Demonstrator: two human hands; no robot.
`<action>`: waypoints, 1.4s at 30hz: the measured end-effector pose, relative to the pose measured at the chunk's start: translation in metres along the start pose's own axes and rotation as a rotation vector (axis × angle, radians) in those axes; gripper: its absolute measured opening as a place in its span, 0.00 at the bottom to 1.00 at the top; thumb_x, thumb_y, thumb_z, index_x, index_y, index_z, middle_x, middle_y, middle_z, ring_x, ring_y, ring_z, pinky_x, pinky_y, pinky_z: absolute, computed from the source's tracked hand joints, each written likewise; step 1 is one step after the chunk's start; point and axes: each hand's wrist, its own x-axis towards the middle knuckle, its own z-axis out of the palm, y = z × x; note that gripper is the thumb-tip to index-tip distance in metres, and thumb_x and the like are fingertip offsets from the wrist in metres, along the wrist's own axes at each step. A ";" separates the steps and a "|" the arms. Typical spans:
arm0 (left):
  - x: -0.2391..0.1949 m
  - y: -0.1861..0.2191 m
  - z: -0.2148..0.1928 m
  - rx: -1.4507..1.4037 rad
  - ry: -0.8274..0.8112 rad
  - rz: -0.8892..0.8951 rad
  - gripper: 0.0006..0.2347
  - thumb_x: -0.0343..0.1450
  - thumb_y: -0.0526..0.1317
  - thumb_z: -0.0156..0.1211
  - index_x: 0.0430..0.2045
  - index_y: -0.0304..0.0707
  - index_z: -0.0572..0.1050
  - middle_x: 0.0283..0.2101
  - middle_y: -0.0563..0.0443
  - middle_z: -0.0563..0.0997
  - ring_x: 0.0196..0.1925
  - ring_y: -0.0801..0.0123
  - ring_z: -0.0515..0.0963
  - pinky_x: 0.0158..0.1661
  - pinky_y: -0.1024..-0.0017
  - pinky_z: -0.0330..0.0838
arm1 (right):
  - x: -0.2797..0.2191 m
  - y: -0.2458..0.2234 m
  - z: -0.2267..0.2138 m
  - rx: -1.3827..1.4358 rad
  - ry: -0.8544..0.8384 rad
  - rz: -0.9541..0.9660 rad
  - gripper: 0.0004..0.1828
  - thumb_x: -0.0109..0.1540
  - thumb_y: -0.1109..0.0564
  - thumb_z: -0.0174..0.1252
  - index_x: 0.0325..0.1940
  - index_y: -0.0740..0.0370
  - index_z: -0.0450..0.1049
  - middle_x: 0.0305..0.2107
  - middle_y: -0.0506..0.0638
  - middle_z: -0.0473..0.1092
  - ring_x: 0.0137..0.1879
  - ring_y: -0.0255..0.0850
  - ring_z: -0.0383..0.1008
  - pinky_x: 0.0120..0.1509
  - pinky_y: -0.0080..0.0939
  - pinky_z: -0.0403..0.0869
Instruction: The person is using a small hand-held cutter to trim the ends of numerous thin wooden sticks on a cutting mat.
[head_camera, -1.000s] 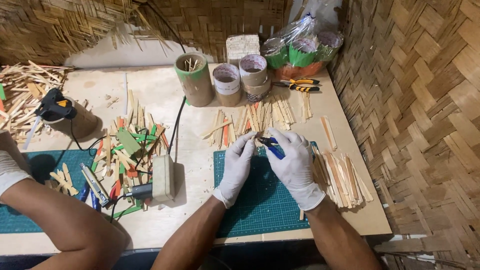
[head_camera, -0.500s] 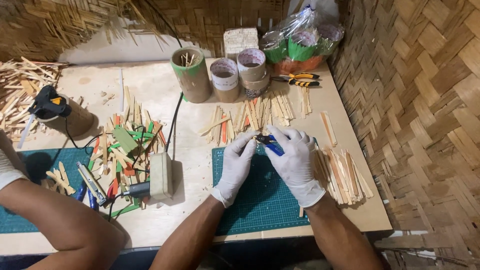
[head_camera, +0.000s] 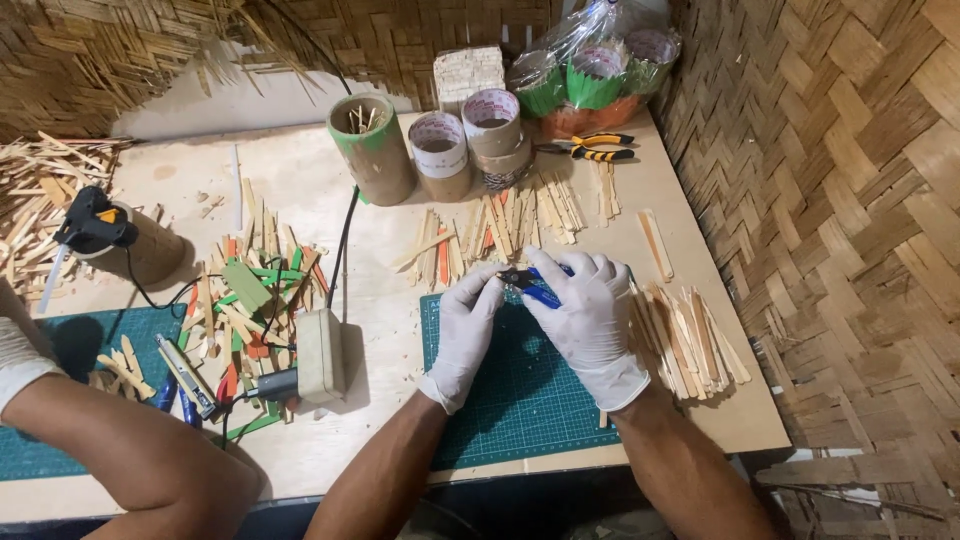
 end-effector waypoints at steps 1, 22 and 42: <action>0.000 -0.001 0.000 0.001 -0.001 -0.002 0.08 0.73 0.31 0.60 0.42 0.34 0.84 0.22 0.56 0.74 0.28 0.80 0.69 0.31 0.79 0.69 | 0.000 -0.001 -0.001 0.000 -0.001 0.001 0.33 0.54 0.32 0.67 0.64 0.26 0.73 0.42 0.44 0.73 0.50 0.43 0.74 0.58 0.51 0.70; 0.001 0.001 0.000 -0.001 0.003 -0.011 0.07 0.73 0.32 0.60 0.40 0.35 0.85 0.19 0.55 0.70 0.27 0.79 0.68 0.31 0.78 0.68 | -0.003 0.001 0.006 -0.057 0.052 0.001 0.30 0.52 0.33 0.70 0.58 0.26 0.74 0.38 0.39 0.72 0.49 0.39 0.73 0.57 0.48 0.68; 0.001 -0.004 0.000 0.095 -0.019 -0.067 0.07 0.72 0.35 0.60 0.35 0.39 0.86 0.16 0.56 0.70 0.26 0.78 0.67 0.31 0.77 0.66 | -0.003 -0.012 -0.015 0.208 0.073 0.101 0.10 0.53 0.44 0.72 0.35 0.43 0.83 0.19 0.49 0.74 0.28 0.50 0.78 0.35 0.49 0.76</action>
